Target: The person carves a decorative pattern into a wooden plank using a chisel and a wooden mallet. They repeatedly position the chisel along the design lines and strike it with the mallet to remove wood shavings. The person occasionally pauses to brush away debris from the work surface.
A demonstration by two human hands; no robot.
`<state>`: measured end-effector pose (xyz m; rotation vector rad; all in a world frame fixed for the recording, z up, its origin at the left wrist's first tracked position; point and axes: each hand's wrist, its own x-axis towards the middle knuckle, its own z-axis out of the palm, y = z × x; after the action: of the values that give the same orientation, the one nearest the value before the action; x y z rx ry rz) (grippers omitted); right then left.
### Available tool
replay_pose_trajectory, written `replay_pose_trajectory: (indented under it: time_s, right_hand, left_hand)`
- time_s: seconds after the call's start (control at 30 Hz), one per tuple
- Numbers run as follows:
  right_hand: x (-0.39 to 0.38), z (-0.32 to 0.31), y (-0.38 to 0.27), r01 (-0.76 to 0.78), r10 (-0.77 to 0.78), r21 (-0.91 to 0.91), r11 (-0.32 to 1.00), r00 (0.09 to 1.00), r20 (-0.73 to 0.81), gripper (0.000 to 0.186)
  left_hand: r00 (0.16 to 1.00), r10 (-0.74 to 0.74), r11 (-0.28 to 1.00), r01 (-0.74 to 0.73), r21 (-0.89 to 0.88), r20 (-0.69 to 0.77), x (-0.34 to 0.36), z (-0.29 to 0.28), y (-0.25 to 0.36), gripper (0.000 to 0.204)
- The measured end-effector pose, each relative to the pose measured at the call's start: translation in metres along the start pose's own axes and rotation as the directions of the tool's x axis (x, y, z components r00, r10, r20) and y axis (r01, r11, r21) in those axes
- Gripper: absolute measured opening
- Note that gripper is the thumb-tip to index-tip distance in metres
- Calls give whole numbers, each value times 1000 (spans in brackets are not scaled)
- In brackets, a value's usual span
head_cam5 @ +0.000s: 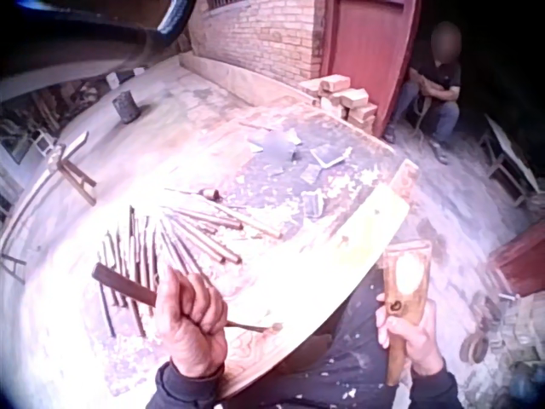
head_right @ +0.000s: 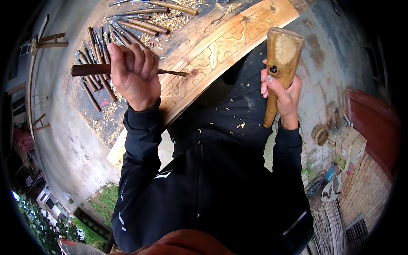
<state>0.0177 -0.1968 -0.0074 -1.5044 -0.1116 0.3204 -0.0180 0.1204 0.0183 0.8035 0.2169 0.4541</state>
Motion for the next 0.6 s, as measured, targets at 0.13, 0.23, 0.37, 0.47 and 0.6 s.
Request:
replay_pose_trajectory:
  time_s: [0.13, 0.23, 0.37, 0.47, 0.6]
  right_hand:
    - [-1, -1, 0, -3, 3, -2, 1000, 1000, 2, 43]
    - [0, 0, 0, -2, 2, -4, 1000, 1000, 5, 43]
    - [-2, 0, 0, -7, 7, 3, 1000, 1000, -7, 43]
    - [-2, 0, -1, -10, 10, 6, 1000, 1000, -11, 42]
    - [-1, 1, -1, -23, 22, -14, 1000, 999, -35, 37]
  left_hand:
    - [1000, 3, 1000, -3, 24, 9, 2, 1, 0, 55]
    - [1000, -1, 1000, 1, 28, 6, 2, 0, 0, 54]
    - [1000, 4, 1000, -4, 24, 12, 2, 1, -4, 52]
    - [999, 32, 996, -34, 85, 26, 1, 10, -8, 49]
    - [986, 113, 947, -145, 286, 125, -2, 31, -23, 47]
